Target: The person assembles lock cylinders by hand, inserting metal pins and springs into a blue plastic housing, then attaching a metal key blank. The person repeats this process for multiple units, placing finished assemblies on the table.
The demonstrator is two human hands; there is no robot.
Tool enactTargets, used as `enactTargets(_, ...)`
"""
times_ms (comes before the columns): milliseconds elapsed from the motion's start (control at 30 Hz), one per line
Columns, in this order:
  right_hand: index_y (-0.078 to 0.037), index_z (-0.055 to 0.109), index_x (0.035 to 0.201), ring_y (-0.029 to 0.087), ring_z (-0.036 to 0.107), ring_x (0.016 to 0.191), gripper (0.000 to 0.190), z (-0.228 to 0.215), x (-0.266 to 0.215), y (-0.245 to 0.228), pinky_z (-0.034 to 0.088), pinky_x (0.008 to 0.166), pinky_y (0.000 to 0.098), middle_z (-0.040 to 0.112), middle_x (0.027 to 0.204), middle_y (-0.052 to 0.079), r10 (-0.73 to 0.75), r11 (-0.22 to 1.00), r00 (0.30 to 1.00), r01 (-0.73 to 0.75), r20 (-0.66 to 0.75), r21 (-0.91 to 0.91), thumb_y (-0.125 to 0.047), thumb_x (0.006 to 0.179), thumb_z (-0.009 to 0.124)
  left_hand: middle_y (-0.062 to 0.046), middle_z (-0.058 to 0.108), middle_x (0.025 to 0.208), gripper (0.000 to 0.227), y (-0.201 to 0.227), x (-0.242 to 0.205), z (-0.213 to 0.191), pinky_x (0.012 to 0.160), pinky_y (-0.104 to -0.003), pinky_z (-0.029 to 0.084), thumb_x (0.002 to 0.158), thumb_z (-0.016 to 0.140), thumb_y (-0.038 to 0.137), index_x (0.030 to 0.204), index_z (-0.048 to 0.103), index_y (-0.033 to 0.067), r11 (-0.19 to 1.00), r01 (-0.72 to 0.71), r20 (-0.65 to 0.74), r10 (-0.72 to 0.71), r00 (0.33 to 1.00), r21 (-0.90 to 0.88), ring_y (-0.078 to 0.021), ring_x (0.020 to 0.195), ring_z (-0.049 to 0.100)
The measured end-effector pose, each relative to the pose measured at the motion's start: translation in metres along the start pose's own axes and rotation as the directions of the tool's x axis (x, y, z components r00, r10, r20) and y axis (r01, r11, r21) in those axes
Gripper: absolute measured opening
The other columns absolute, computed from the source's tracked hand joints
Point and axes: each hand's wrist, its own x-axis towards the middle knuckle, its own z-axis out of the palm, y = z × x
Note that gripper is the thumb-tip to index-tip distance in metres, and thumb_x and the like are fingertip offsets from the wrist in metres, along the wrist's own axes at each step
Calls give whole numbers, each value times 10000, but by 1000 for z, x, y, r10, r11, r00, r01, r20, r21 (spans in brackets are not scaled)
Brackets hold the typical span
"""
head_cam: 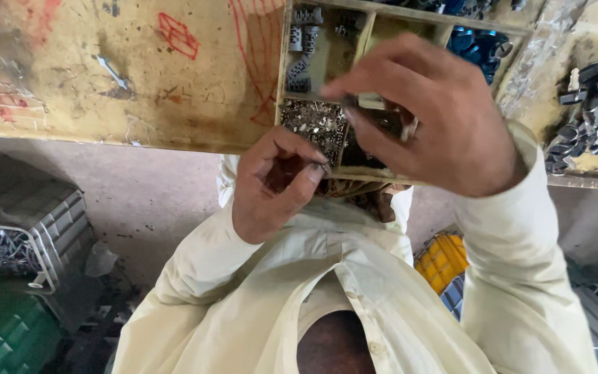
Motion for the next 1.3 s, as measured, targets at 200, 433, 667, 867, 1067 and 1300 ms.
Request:
enactTargets(200,-35,552,1093,156,696,768,252,58,-90,-18,560,566,251,697,1154,195,635,258,771,-275,52,926,45,931,729,-50,665,1011,108,8,14,14,557,-185,425,1007,604,65,1092,539,79,933,254,197,-207,958,-256,-17,636,506)
enactTargets(433,29,674,1070,218,754,949,219,72,-125,-20,613,777,291,731,1134,209,531,772,799,-319,-282,550,95,885,772,-1,570,1055,130,-8,19,32,846,-210,466,1008,633,-44,1076,557,38,993,115,210,-107,972,-26,-39,942,528)
enactTargets(667,-43,746,1078,281,752,1020,301,46,-101,-27,611,836,322,745,1108,132,271,961,905,-237,-327,142,73,812,825,78,459,854,248,-12,18,36,623,-165,333,915,681,-60,967,486,84,975,177,79,-189,979,137,17,734,382)
enactTargets(867,-68,771,1113,240,747,991,294,33,-94,-36,615,846,339,742,1086,80,208,974,934,-225,-290,-27,44,859,865,64,476,787,266,-8,22,41,597,-162,343,868,747,-22,941,509,71,920,164,-18,-168,986,357,8,701,394)
enactTargets(1067,-16,691,986,267,701,789,287,44,-100,-35,557,660,364,696,983,97,295,923,859,-369,-418,-106,16,778,887,-56,604,1161,358,1,13,58,801,-236,551,971,818,71,1283,645,80,539,-381,217,343,914,752,-94,951,646)
enactTargets(1300,-81,622,1092,202,689,790,352,43,-116,-15,572,636,346,561,1106,82,-265,964,875,229,-405,-135,-75,914,925,-73,568,1407,401,-17,22,39,1134,-394,491,953,700,55,1337,620,139,814,479,458,-306,835,-330,-199,1297,564)
